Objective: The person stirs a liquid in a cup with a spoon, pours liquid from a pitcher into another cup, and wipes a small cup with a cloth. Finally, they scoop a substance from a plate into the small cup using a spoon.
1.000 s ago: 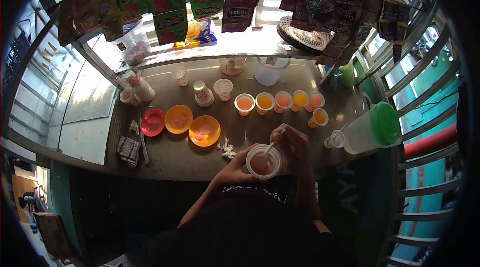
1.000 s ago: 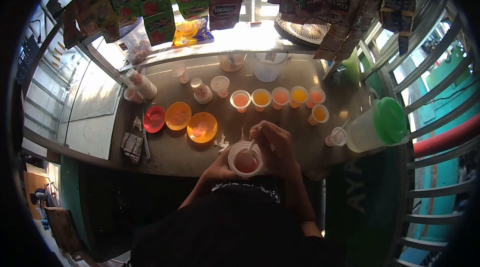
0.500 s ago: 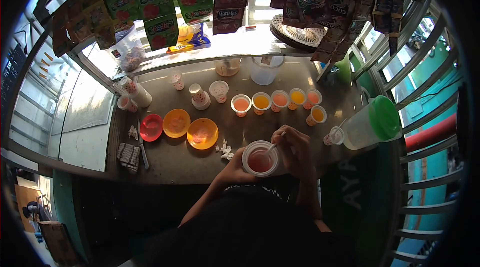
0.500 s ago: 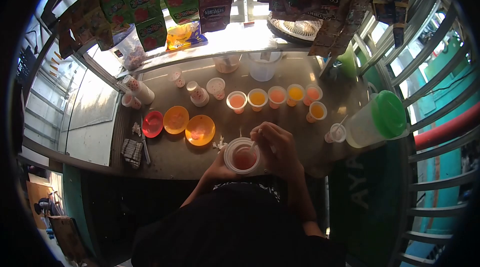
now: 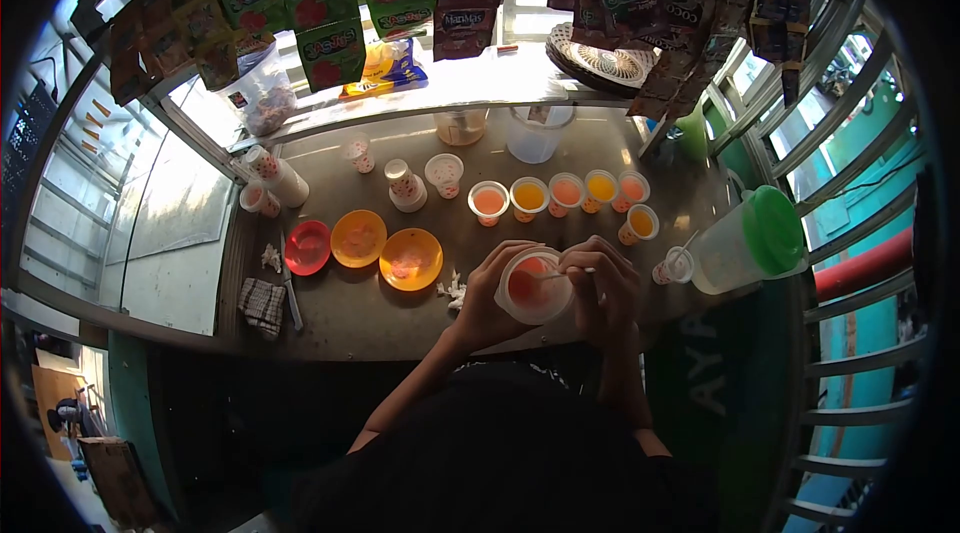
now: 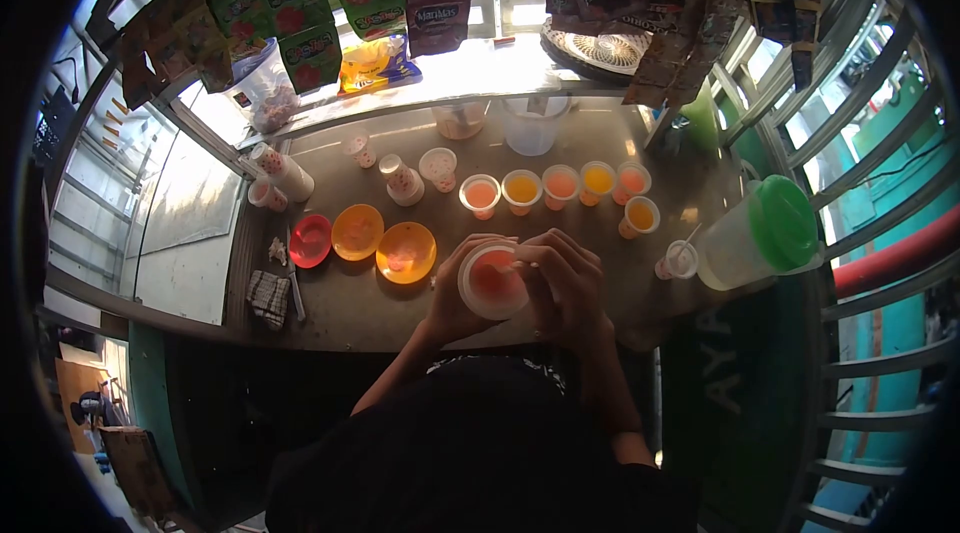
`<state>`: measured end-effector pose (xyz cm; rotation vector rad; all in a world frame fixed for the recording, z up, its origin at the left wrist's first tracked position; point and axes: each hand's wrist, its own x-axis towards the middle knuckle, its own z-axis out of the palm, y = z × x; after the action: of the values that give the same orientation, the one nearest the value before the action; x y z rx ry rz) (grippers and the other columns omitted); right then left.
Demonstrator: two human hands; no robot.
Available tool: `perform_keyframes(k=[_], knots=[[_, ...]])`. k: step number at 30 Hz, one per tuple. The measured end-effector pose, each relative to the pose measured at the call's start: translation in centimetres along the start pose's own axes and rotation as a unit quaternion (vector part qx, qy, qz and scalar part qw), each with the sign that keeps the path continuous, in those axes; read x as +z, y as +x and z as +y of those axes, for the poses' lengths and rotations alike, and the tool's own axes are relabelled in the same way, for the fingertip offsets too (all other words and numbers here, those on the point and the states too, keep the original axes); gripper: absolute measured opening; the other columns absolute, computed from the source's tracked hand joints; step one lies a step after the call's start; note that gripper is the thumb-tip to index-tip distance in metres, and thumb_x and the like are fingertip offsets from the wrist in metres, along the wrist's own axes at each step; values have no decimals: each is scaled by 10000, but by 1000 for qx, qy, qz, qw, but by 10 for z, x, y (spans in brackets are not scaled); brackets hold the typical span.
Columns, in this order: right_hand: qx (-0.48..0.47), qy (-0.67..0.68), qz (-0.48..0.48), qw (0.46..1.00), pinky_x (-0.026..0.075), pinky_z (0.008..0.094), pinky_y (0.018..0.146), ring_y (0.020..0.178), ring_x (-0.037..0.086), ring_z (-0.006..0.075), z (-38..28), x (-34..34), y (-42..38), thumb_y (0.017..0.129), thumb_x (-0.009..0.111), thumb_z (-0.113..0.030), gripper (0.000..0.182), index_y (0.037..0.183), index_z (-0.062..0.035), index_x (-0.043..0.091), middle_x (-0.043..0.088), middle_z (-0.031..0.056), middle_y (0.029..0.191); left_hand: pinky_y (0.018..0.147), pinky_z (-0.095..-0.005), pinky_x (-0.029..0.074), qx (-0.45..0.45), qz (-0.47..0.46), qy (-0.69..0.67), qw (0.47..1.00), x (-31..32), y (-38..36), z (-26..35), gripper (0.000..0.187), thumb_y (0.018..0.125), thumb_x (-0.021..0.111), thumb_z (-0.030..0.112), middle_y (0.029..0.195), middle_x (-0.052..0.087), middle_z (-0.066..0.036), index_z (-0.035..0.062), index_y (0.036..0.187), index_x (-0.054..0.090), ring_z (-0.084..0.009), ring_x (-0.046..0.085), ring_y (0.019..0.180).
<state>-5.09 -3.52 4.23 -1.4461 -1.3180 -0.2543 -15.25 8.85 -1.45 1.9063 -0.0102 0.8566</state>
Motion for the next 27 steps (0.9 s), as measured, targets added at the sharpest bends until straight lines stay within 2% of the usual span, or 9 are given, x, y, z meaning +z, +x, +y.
perform_keyframes(k=[6, 8, 11, 13, 17, 19, 22, 25, 27], knots=[[48, 27, 14, 998, 476, 325, 587, 649, 611, 251, -1, -1, -4, 833, 567, 8, 13, 821, 14, 565, 603, 126, 745, 836, -352, 505, -88, -17, -60, 994, -2, -5, 1, 579, 601, 830, 158, 1060, 617, -126, 3, 1098, 577, -251, 626, 988], [67, 63, 32, 995, 475, 322, 593, 654, 612, 247, 2, -2, -6, 842, 564, 6, 27, 818, 16, 563, 603, 127, 747, 831, -348, 505, -79, -29, -65, 994, -2, -7, -3, 580, 604, 827, 166, 1043, 618, -122, 1, 1100, 573, -248, 628, 976], [77, 19, 11, 997, 469, 320, 602, 662, 610, 236, 4, -5, -4, 853, 564, 2, 43, 815, 19, 558, 600, 125, 742, 823, -342, 503, -88, -42, -86, 992, 0, -10, -2, 576, 616, 819, 177, 1022, 620, -118, 0, 1104, 569, -244, 633, 949], [112, 110, -47, 986, 461, 322, 605, 661, 600, 229, 2, -8, -5, 858, 565, 3, 43, 819, 19, 556, 593, 122, 739, 820, -340, 502, -106, -47, -102, 988, 1, -13, -1, 570, 625, 815, 181, 1016, 621, -117, 0, 1106, 569, -242, 636, 935], [112, 75, 3, 991, 459, 319, 604, 650, 590, 225, 5, -7, -9, 862, 560, 7, 42, 823, 21, 557, 589, 122, 743, 816, -330, 502, -88, -65, -71, 991, 0, -13, 4, 560, 641, 813, 179, 1014, 624, -115, 2, 1112, 567, -230, 642, 923], [131, 104, -69, 983, 457, 308, 605, 647, 585, 218, 3, -11, -9, 874, 549, 8, 53, 823, 24, 555, 586, 121, 747, 818, -328, 501, -95, -67, -73, 991, 2, -15, 6, 555, 647, 811, 175, 1015, 625, -115, 1, 1115, 567, -225, 642, 929], [143, 109, 12, 984, 454, 297, 604, 647, 585, 209, 4, -7, -12, 886, 541, 4, 71, 819, 25, 550, 587, 117, 750, 824, -328, 502, -107, -69, -87, 988, 5, -16, 9, 553, 654, 810, 165, 1023, 626, -116, 1, 1120, 564, -222, 643, 943], [163, 81, -57, 982, 453, 297, 599, 645, 585, 207, 2, -12, -12, 892, 539, 0, 78, 818, 22, 548, 583, 118, 746, 831, -328, 502, -102, -65, -82, 989, 6, -17, 10, 557, 657, 811, 159, 1031, 627, -116, 2, 1129, 562, -224, 642, 953], [153, 86, -32, 984, 454, 301, 597, 643, 586, 207, 1, -12, -12, 888, 545, -1, 76, 815, 21, 549, 584, 118, 747, 834, -335, 505, -119, -64, -73, 988, 10, -18, 10, 560, 650, 820, 157, 1040, 625, -115, 8, 1124, 562, -225, 642, 955]])
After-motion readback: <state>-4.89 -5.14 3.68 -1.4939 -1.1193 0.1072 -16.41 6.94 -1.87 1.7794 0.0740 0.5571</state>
